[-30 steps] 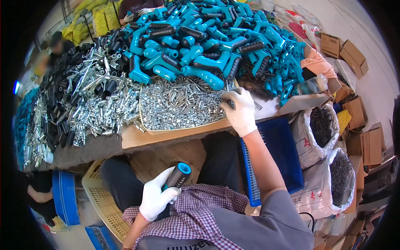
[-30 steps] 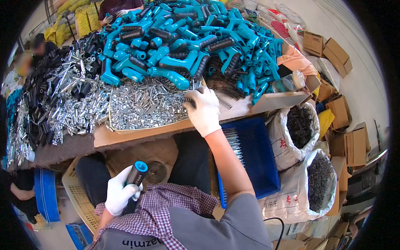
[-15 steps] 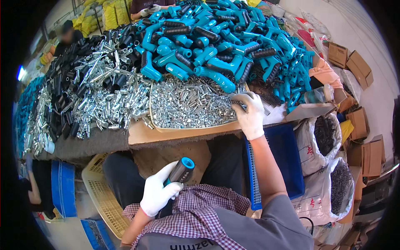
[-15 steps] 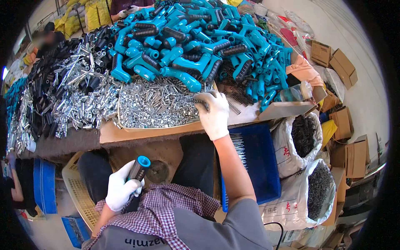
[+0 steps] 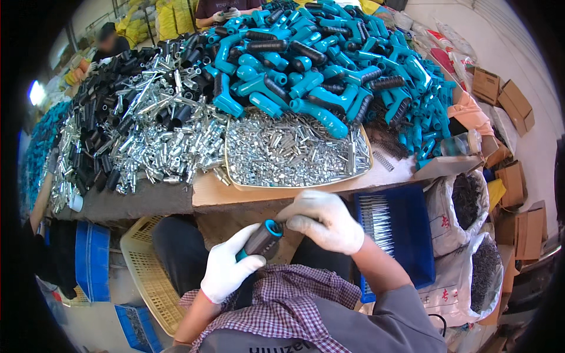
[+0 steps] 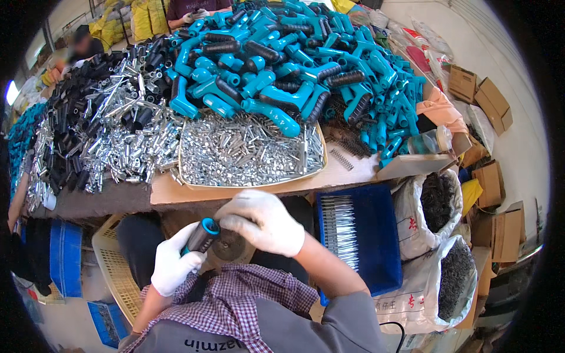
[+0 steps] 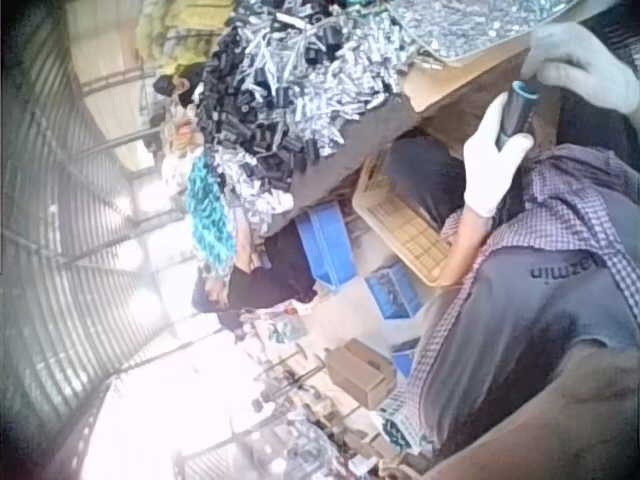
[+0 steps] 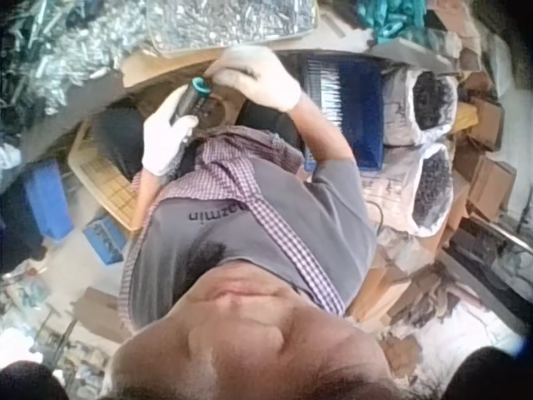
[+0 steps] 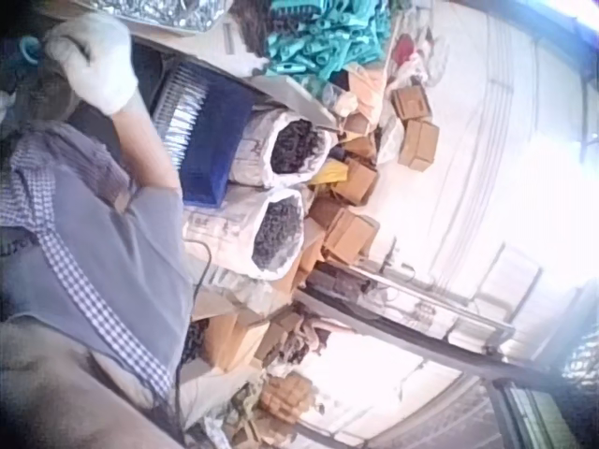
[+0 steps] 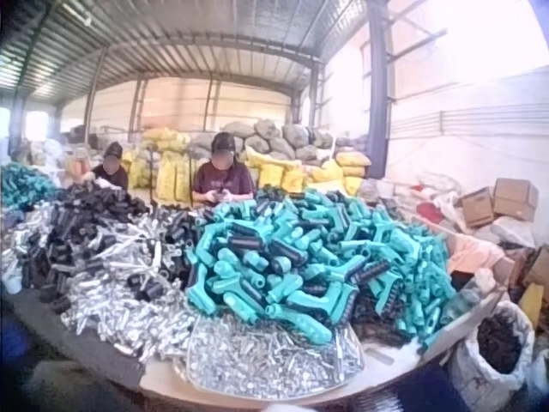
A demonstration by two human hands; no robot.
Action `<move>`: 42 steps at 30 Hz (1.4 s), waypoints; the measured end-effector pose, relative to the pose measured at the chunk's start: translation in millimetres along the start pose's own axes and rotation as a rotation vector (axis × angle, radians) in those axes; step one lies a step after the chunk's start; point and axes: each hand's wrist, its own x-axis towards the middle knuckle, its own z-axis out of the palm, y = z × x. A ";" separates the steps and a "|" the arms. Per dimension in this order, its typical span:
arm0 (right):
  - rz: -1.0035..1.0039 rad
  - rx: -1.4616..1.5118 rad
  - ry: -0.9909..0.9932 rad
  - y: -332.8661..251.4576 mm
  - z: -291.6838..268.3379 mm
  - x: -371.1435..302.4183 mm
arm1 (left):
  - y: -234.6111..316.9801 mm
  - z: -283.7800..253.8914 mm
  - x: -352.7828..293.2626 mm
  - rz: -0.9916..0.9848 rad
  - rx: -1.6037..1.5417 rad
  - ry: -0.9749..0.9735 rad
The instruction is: Assembling handheld hardware components, inserting metal cylinders into plastic handles and securing them.
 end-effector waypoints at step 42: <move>0.129 0.848 0.397 -30.4 40.6 67.1 | -10.4 -29.4 -31.2 0.111 0.091 0.225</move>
